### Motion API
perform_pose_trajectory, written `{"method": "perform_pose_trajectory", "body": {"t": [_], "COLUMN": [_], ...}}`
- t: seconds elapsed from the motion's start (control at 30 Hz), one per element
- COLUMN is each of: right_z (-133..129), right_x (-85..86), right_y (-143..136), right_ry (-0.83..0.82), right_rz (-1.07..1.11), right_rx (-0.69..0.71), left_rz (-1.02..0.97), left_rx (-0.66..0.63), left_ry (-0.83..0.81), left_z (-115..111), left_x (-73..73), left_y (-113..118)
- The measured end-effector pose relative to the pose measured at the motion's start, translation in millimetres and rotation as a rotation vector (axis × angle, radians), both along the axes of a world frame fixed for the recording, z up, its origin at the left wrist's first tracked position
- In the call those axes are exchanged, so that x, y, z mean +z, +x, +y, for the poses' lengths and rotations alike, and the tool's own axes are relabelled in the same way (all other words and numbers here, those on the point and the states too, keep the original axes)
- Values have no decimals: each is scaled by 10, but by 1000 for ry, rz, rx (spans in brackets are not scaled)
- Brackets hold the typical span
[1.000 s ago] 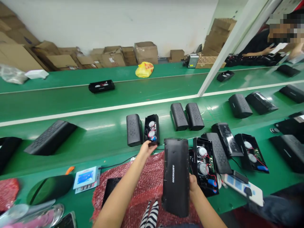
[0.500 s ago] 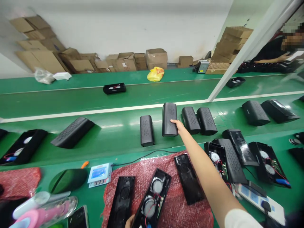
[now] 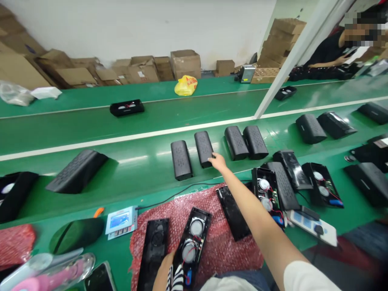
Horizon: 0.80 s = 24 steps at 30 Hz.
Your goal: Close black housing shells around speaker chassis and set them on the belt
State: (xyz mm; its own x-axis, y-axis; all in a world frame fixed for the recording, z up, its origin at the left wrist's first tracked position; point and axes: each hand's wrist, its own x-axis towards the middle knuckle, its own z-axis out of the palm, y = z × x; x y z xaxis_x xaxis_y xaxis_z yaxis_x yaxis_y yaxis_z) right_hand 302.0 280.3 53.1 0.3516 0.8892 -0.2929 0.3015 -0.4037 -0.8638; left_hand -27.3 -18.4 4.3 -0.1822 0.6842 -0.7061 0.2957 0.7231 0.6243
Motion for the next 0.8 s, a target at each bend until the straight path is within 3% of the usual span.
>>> {"method": "perform_pose_trajectory", "body": {"t": [0.1, 0.17, 0.23, 0.33, 0.4, 0.5, 0.63, 0.7, 0.8], "right_z": [-1032, -1783, -2429, -3018, -3153, -3133, -3096, -3158, -3298], "right_x": [-53, -146, -264, -421, -477, -468, -291, -120, 228], "right_y": [-125, -182, -189, -139, -101, -54, 9, 33, 45], "right_ry": [42, 16, -93, -195, -245, -269, -111, 34, 246], "right_rz": [-64, -292, -422, -489, -531, -575, -355, -235, -237], "right_rx": [91, 166, 124, 73, 71, 60, 33, 123, 454], "left_rz": [136, 149, 173, 234, 255, 251, 223, 162, -106], "left_rx": [-118, -219, -274, -309, -356, -391, -356, -266, 55], "left_ry": [229, 259, 228, 208, 200, 195, 224, 279, 330], "left_z": [197, 288, 334, 286, 180, -16, -163, -160, -107], "left_x": [78, 127, 169, 208, 208, 170, 159, 232, 457], "left_y": [218, 334, 395, 464, 554, 731, 833, 797, 686]}}
